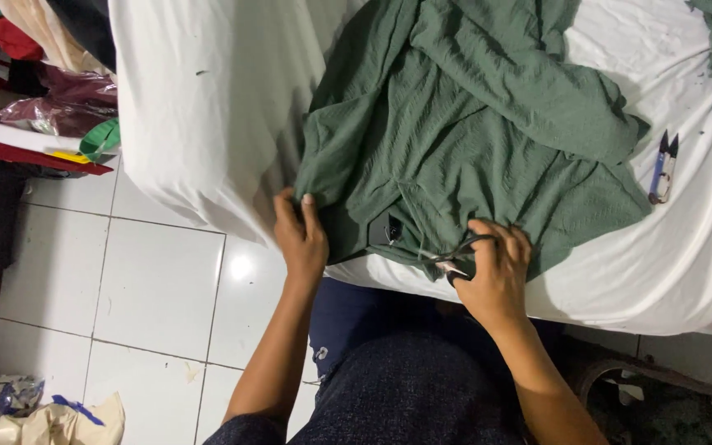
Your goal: Using thread snips to remove loose threads and small fabric pieces from a green garment as a finishing step.
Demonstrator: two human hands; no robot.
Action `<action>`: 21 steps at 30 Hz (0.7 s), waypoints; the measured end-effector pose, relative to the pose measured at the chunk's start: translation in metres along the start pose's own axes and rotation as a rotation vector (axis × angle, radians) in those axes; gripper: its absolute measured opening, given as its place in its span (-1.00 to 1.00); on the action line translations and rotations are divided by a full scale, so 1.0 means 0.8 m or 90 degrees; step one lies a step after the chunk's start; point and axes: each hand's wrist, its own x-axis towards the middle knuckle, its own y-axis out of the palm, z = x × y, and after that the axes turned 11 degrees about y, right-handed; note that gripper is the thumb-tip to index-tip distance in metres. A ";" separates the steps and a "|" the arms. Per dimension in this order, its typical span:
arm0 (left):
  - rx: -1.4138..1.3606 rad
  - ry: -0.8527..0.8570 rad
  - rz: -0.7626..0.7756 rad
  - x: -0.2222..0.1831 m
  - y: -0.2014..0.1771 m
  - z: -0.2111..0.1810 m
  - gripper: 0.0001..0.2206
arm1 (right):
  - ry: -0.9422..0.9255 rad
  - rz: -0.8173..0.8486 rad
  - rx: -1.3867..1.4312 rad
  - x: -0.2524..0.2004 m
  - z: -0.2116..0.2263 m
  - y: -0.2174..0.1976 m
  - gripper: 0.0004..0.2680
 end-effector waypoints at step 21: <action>0.107 0.286 0.035 -0.008 -0.030 -0.068 -0.54 | 0.279 -0.120 0.187 0.000 -0.046 -0.106 -0.68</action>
